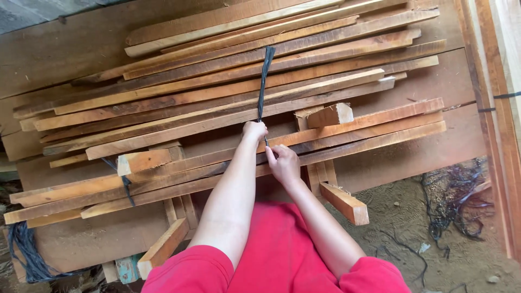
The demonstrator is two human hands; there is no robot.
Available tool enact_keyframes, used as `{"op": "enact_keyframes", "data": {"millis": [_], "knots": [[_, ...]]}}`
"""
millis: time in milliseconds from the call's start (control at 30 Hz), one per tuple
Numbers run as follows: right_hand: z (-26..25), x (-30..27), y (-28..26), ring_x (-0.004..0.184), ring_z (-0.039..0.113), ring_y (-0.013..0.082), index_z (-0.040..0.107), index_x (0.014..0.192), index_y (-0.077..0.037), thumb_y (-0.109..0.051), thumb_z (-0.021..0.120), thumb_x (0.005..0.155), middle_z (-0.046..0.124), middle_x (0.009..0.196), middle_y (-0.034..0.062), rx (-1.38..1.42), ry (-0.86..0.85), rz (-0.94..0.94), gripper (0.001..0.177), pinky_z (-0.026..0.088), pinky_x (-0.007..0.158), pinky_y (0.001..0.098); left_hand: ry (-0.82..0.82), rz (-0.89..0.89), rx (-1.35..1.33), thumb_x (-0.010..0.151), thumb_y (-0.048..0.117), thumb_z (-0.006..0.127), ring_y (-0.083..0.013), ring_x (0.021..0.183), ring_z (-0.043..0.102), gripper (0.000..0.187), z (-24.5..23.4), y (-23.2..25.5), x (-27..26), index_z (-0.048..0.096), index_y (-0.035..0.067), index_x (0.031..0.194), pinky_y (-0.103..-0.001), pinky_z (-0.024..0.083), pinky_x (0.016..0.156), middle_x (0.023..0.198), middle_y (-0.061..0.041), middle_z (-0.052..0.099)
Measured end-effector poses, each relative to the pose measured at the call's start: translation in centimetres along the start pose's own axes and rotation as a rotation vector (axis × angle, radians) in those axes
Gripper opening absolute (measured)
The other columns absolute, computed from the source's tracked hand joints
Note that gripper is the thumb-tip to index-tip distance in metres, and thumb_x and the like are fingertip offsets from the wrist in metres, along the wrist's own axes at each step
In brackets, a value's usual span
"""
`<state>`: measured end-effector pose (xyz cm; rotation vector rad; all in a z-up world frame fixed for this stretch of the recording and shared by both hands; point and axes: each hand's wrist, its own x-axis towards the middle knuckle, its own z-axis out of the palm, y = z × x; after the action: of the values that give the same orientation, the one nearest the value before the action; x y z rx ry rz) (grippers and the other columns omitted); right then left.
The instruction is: Organizing and tying long wooden strips together into bundles using plastic ties.
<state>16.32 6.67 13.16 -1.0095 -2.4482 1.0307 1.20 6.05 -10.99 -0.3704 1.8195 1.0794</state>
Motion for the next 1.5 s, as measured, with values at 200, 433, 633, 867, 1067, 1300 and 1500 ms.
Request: {"op": "enact_keyframes", "data": {"millis": [200, 433, 633, 867, 1067, 1300, 1500], "knots": [[-0.5, 2.2, 0.3, 0.077, 0.071, 0.0286, 0.074, 0.079, -0.003, -0.021, 0.075, 0.088, 0.069, 0.104, 0.0164, 0.16, -0.079, 0.006, 0.02, 0.057, 0.069, 0.0399, 0.047, -0.011, 0.208, 0.086, 0.019, 0.068, -0.0172, 0.063, 0.073, 0.02, -1.7, 3.7, -6.1, 0.078, 0.004, 0.077, -0.03, 0.054, 0.059, 0.071, -0.008, 0.075], [2.1, 3.0, 4.3, 0.099, 0.073, 0.0159, 0.079, 0.087, -0.002, -0.021, 0.068, 0.099, 0.076, 0.102, 0.0092, 0.408, -0.114, -0.004, 0.025, 0.056, 0.082, 0.0322, -0.075, 0.062, -0.082, 0.099, 0.021, 0.061, -0.0185, 0.06, 0.067, 0.029, -1.5, 1.0, -2.6, 0.073, 0.0, 0.083, -0.034, 0.051, 0.054, 0.07, -0.01, 0.072], [3.2, 5.2, 5.0, 0.083, 0.065, 0.0053, 0.075, 0.104, -0.001, -0.032, 0.061, 0.104, 0.073, 0.092, 0.0003, 0.759, -0.388, 0.412, 0.034, 0.052, 0.07, 0.0222, -0.039, 0.19, -0.086, 0.101, 0.024, 0.057, -0.0161, 0.063, 0.066, 0.032, -2.6, 3.3, -7.0, 0.073, 0.001, 0.085, -0.032, 0.053, 0.058, 0.073, -0.007, 0.072], [5.2, 5.3, 4.8, 0.093, 0.073, 0.0157, 0.073, 0.116, 0.002, -0.021, 0.07, 0.095, 0.079, 0.104, 0.0091, 0.524, -0.302, 0.251, 0.031, 0.058, 0.084, 0.0297, 0.215, 0.544, -0.278, 0.105, 0.026, 0.057, -0.0139, 0.072, 0.071, 0.033, -3.6, 3.5, -10.9, 0.07, 0.002, 0.087, -0.031, 0.057, 0.067, 0.079, -0.007, 0.076], [3.1, 6.2, 1.6, 0.089, 0.075, 0.0301, 0.075, 0.106, 0.0, -0.016, 0.067, 0.094, 0.076, 0.094, 0.0219, 0.125, -0.356, 0.227, 0.022, 0.057, 0.082, 0.0389, 0.218, 0.706, -0.175, 0.106, 0.024, 0.053, -0.0161, 0.078, 0.075, 0.031, -3.8, 6.4, -16.1, 0.069, 0.002, 0.092, -0.029, 0.057, 0.072, 0.085, -0.008, 0.08], [5.8, 7.2, 6.6, 0.082, 0.074, 0.0256, 0.077, 0.099, -0.004, -0.019, 0.059, 0.103, 0.076, 0.09, 0.0177, 0.24, -0.358, 0.035, 0.024, 0.057, 0.076, 0.0395, -0.631, 0.459, -0.231, 0.094, 0.002, 0.046, -0.016, 0.095, 0.069, 0.036, -6.6, 3.9, -4.6, 0.064, 0.009, 0.124, -0.03, 0.054, 0.082, 0.122, -0.004, 0.074], [4.6, 7.3, 5.9, 0.067, 0.061, 0.0081, 0.073, 0.107, -0.006, -0.025, 0.058, 0.104, 0.068, 0.08, -0.0008, 0.526, -0.509, 0.383, 0.025, 0.059, 0.055, 0.0282, -0.623, 0.569, 0.443, 0.098, 0.013, 0.068, -0.0124, 0.095, 0.068, 0.023, -8.8, 5.2, -10.7, 0.072, 0.005, 0.119, -0.029, 0.054, 0.088, 0.106, -0.005, 0.078]]}}
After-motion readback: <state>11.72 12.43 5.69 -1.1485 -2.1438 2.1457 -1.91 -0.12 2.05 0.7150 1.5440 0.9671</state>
